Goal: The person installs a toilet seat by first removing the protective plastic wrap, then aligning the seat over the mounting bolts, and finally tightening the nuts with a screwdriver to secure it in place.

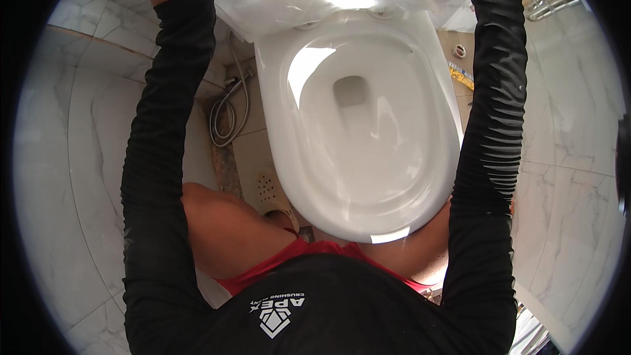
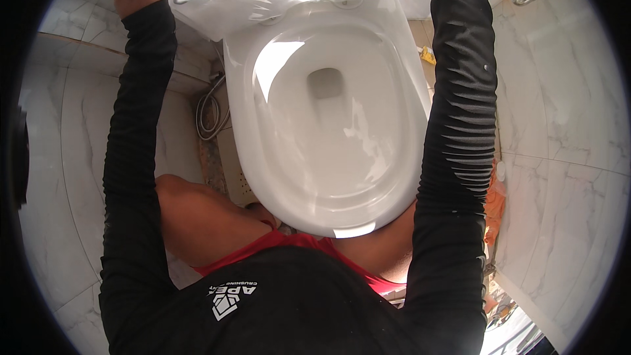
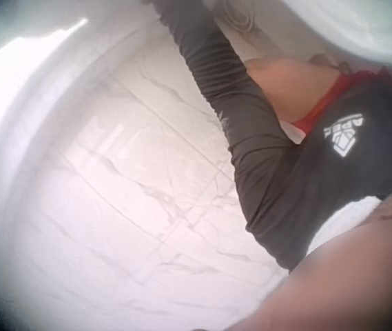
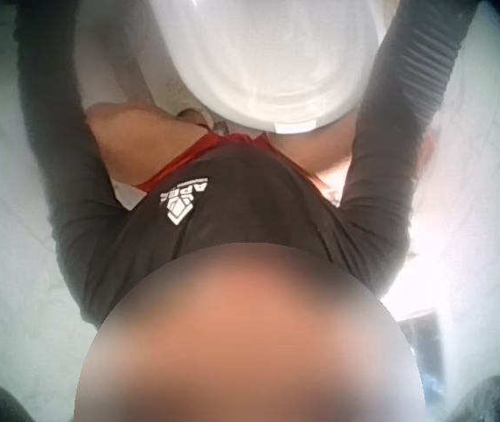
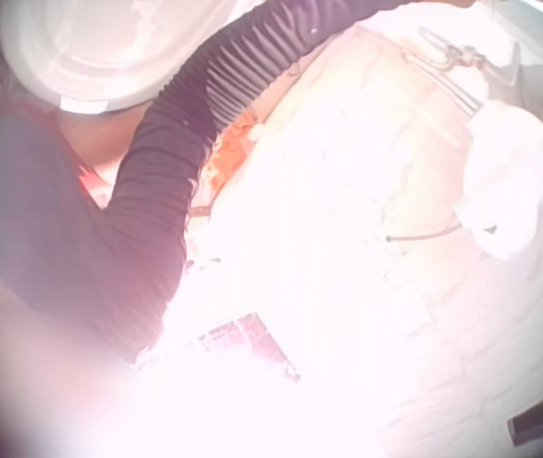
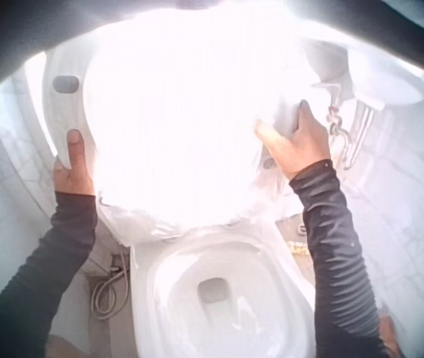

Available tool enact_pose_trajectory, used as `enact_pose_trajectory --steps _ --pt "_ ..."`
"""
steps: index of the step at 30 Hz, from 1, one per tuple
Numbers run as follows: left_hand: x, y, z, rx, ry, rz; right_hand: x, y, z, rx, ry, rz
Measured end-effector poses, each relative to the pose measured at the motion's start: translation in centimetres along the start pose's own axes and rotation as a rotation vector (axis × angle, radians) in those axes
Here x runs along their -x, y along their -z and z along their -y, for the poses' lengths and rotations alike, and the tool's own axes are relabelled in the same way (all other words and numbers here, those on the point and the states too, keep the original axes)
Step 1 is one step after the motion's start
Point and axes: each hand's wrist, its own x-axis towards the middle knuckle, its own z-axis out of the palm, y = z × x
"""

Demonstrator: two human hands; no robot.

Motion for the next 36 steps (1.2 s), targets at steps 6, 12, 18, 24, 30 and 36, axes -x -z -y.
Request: enact_pose_trajectory --steps 6,12,18,24,30,36 --pt "0.3 -0.5 -0.1 0.022 -0.096 0.004 0.8 -0.7 0.3 -0.021 -0.109 0.023" --pt "0.2 -0.2 0.7 0.084 -0.161 0.084 1.8 -1.3 0.2 0.009 -0.119 0.019" --pt "-0.4 -0.6 2.1 0.059 -0.243 -0.039 1.5 -1.6 -0.2 0.039 -0.093 -0.042" --pt "-0.6 0.8 2.7 0.075 -0.111 0.151 1.4 0.4 -2.0 -0.161 -0.092 0.303" --pt "-2.1 1.5 4.4 0.28 -0.168 0.294 -0.4 2.0 -4.9 -0.512 -0.273 0.279" --pt "-2.5 2.8 1.9 0.259 -0.029 0.251 -1.6 6.6 -5.1 -0.552 -0.519 0.084"
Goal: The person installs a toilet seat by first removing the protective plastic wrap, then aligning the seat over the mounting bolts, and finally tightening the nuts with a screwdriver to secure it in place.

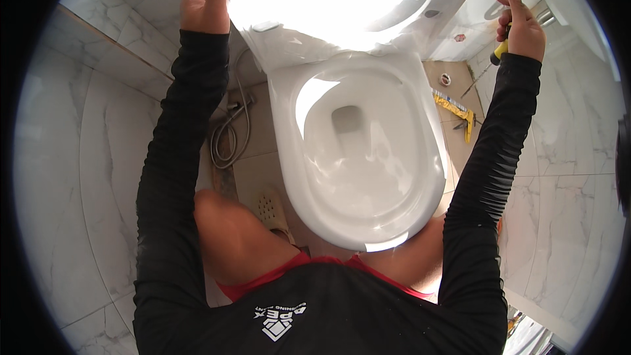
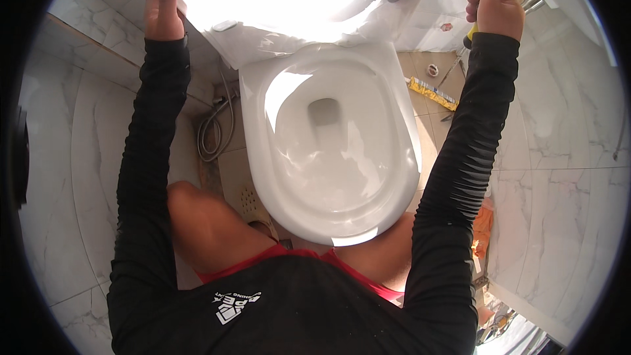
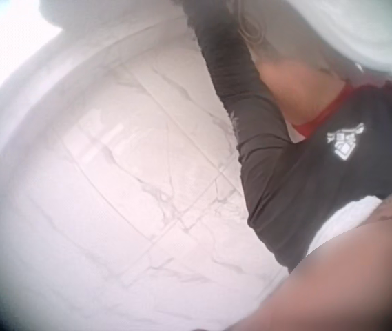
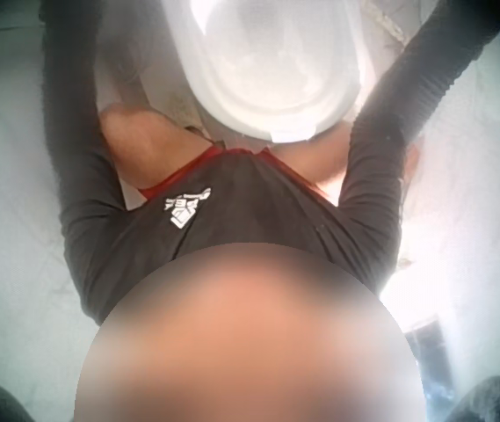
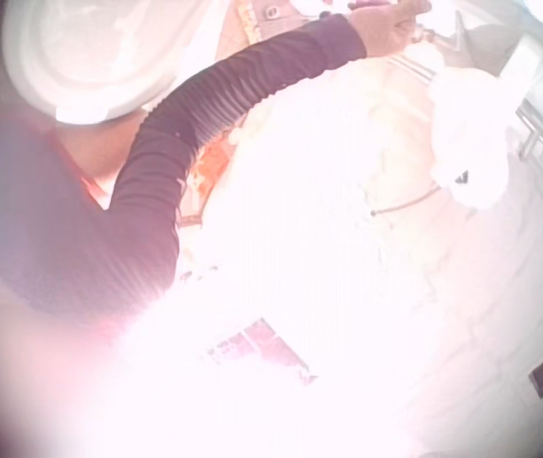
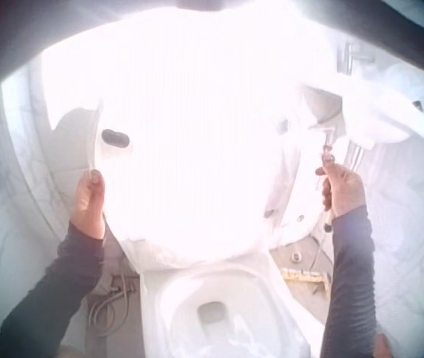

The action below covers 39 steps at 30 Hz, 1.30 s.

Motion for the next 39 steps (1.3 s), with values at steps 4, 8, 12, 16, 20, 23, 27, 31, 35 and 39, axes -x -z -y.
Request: enact_pose_trajectory --steps 4,8,12,16,20,23,27,31,35,39 --pt "1.1 0.2 -3.8 -0.127 -0.143 0.147 0.5 3.7 3.9 -0.188 0.095 -0.002" --pt "3.6 1.2 -6.5 -0.227 -0.209 0.331 0.7 7.9 6.0 -0.331 0.241 0.032" --pt "6.5 1.8 -7.4 -0.254 -0.367 0.439 0.9 11.6 6.9 -0.235 0.325 0.059" --pt "8.3 1.9 -8.4 -0.281 -0.592 0.516 1.8 13.6 7.9 -0.189 0.438 0.046" --pt "9.0 2.2 -9.8 -0.286 -0.592 0.576 2.9 14.0 9.4 -0.027 0.509 -0.041" --pt "9.1 2.5 -10.4 -0.272 -0.65 0.675 3.7 14.4 11.1 0.183 0.606 -0.098" --pt "10.2 2.4 -10.6 -0.256 -0.667 0.752 3.3 14.9 13.5 0.433 0.666 -0.151" --pt "10.5 2.0 -10.6 -0.06 -0.597 0.875 2.1 13.7 15.5 0.693 0.809 -0.115" --pt "10.6 0.7 -11.3 -0.124 -0.527 1.182 0.5 8.8 16.4 0.851 0.914 0.004" --pt "11.5 -1.5 -11.4 -0.211 -0.424 1.445 -0.2 2.9 16.2 0.827 0.874 0.132"
